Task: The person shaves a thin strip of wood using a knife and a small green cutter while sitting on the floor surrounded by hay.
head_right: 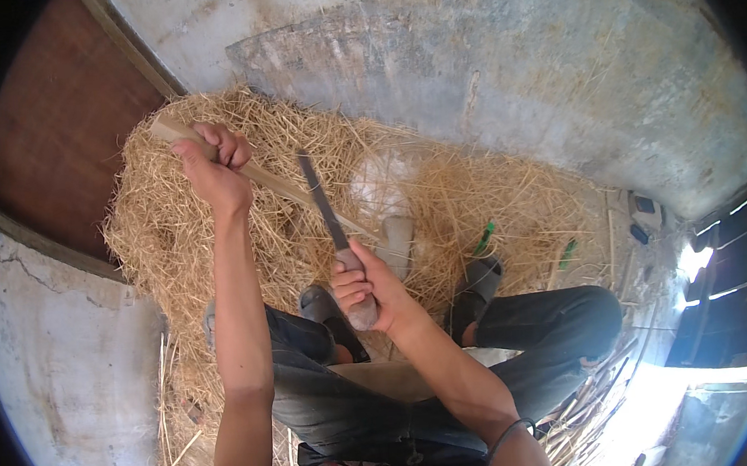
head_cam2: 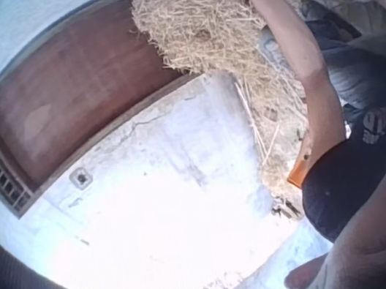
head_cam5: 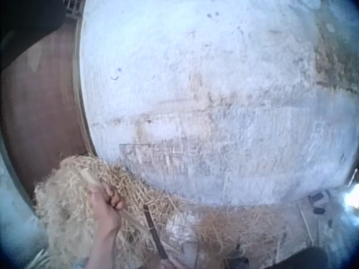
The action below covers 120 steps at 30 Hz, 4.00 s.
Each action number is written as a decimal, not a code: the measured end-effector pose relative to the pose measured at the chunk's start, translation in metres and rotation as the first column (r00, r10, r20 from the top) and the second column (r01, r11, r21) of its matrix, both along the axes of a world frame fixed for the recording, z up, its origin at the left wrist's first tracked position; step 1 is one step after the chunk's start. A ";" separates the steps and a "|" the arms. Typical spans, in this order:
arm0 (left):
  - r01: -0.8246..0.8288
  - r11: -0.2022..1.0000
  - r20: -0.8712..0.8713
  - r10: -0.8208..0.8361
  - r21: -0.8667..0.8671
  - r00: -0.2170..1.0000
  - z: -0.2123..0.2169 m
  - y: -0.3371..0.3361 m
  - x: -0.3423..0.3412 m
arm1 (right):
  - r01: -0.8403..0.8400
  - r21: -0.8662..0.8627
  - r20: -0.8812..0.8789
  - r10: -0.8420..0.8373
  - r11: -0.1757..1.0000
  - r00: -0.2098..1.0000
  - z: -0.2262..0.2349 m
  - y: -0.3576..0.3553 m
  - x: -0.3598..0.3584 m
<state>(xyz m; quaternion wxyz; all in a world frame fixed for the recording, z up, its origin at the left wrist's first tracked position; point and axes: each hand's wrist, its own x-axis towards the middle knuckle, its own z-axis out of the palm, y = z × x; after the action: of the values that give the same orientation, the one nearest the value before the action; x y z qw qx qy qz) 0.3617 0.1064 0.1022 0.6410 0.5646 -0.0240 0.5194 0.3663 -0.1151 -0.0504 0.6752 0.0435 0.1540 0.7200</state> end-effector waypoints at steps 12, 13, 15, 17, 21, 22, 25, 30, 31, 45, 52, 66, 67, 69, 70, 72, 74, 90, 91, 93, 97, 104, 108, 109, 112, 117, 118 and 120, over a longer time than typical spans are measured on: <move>0.104 0.992 -0.010 -0.103 0.067 0.995 -0.002 -0.012 -0.019 | 0.670 -0.117 0.892 -0.219 0.733 0.395 0.071 0.029 -0.006; 0.128 0.989 -0.009 -0.128 0.079 0.992 -0.003 -0.016 -0.020 | 0.719 -0.092 0.927 -0.205 0.689 0.314 0.066 0.033 -0.003; 0.179 0.981 0.005 -0.180 0.073 0.984 -0.003 -0.023 -0.023 | 0.799 -0.027 0.975 -0.159 0.601 0.153 0.065 0.043 0.001; 0.224 0.971 0.012 -0.226 0.087 0.974 -0.004 -0.030 -0.024 | 0.816 0.047 0.986 -0.156 0.576 0.054 0.068 0.050 0.006; 0.255 0.958 0.027 -0.260 0.134 0.965 -0.005 -0.049 -0.022 | 0.808 0.087 0.994 -0.109 0.583 -0.028 0.076 0.061 0.014; 0.251 0.958 0.034 -0.257 0.139 0.966 -0.006 -0.052 -0.022 | 0.822 0.086 0.996 -0.065 0.563 -0.059 0.076 0.061 0.014; 0.265 0.949 0.043 -0.276 0.172 0.960 -0.006 -0.054 -0.024 | 0.856 0.133 0.984 0.038 0.500 -0.175 0.076 0.062 0.015; 0.308 0.936 0.029 -0.317 0.171 0.948 -0.010 -0.068 -0.022 | 0.880 0.208 0.967 0.047 0.428 -0.251 0.066 0.053 0.019; 0.317 0.931 0.026 -0.327 0.179 0.945 -0.010 -0.072 -0.020 | 0.883 0.193 0.972 0.037 0.427 -0.230 0.070 0.048 0.019; 0.065 0.996 0.070 -0.069 0.065 0.995 -0.017 -0.008 -0.035 | 0.922 0.362 0.914 -0.141 -0.140 -0.380 0.144 -0.116 0.145; 0.044 0.999 0.062 -0.044 -0.002 0.997 -0.021 0.010 -0.040 | 0.972 -0.087 0.905 0.390 -0.217 0.168 -0.052 -0.234 0.231; 0.026 0.996 0.075 -0.019 -0.088 0.997 -0.025 0.014 -0.054 | 0.815 -0.559 0.268 0.963 0.155 0.001 -0.167 -0.152 0.232; 0.013 0.996 0.072 -0.007 -0.086 0.997 -0.027 0.014 -0.055 | 0.802 -0.566 0.235 0.970 0.189 -0.063 -0.189 -0.146 0.237; 0.023 0.997 0.093 -0.016 -0.079 0.996 -0.031 0.008 -0.041 | 0.799 -0.566 0.160 0.978 0.203 -0.135 -0.243 -0.167 0.259; -0.005 0.998 0.088 0.010 -0.057 0.996 -0.031 0.012 -0.044 | 0.796 -0.561 0.143 0.974 0.226 -0.176 -0.253 -0.154 0.260; -0.074 0.997 0.058 0.075 -0.029 0.995 -0.027 0.015 -0.053 | 0.783 -0.552 0.110 0.956 0.287 -0.273 -0.261 -0.121 0.254; -0.154 0.988 0.047 0.154 -0.018 0.987 -0.023 0.015 -0.055 | 0.749 -0.610 0.097 0.962 0.259 -0.254 -0.265 -0.102 0.253; -0.310 0.949 0.056 0.313 -0.051 0.948 -0.047 0.075 -0.044 | 0.832 -0.523 -0.001 0.976 -0.184 0.216 -0.334 -0.078 0.246; -0.337 0.941 -0.001 0.337 -0.041 0.941 -0.053 0.074 -0.042 | 0.824 -0.541 0.074 0.966 -0.169 0.247 -0.336 -0.081 0.246; -0.381 0.924 -0.099 0.376 -0.025 0.921 -0.065 0.065 -0.030 | 0.864 -0.475 0.156 0.951 -0.166 0.268 -0.339 -0.086 0.246; -0.335 0.886 -0.391 0.446 0.320 0.805 -0.080 0.054 -0.012 | 0.930 -0.180 0.196 0.915 -0.321 0.354 -0.341 -0.084 0.241; -0.151 0.956 -0.723 0.288 0.250 0.628 -0.131 0.047 0.003 | 0.972 0.235 0.546 0.830 -0.018 -0.117 -0.236 -0.036 0.245; -0.148 0.881 -0.705 0.451 0.449 0.548 -0.190 0.034 0.022 | 0.929 0.365 0.865 0.348 0.055 -0.361 -0.119 0.008 0.227; -0.134 0.907 -0.753 0.408 0.399 0.516 -0.198 0.028 0.023 | 0.914 0.401 0.879 0.254 0.064 -0.404 -0.092 0.012 0.218; -0.129 0.930 -0.774 0.360 0.345 0.522 -0.211 0.014 0.016 | 0.861 0.504 0.861 0.030 0.069 -0.507 0.012 0.005 0.176; -0.134 0.894 -0.503 0.359 0.428 0.786 -0.135 -0.020 -0.007 | 0.719 0.657 0.710 0.135 0.226 -0.691 0.172 -0.069 0.114; -0.124 0.887 -0.479 0.352 0.445 0.804 -0.101 -0.026 -0.020 | 0.669 0.676 0.660 0.151 0.309 -0.736 0.196 -0.090 0.109; -0.225 0.823 -0.274 0.412 0.521 0.869 -0.049 -0.013 -0.058 | 0.547 0.658 0.489 0.258 0.518 -0.833 0.245 -0.123 0.081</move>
<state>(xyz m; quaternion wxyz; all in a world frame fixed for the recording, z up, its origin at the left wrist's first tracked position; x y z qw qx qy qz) 0.3035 0.0933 0.0528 0.3782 0.7877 0.0695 0.4813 0.4471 -0.2377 0.1950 0.5654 -0.7008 -0.4009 -0.1691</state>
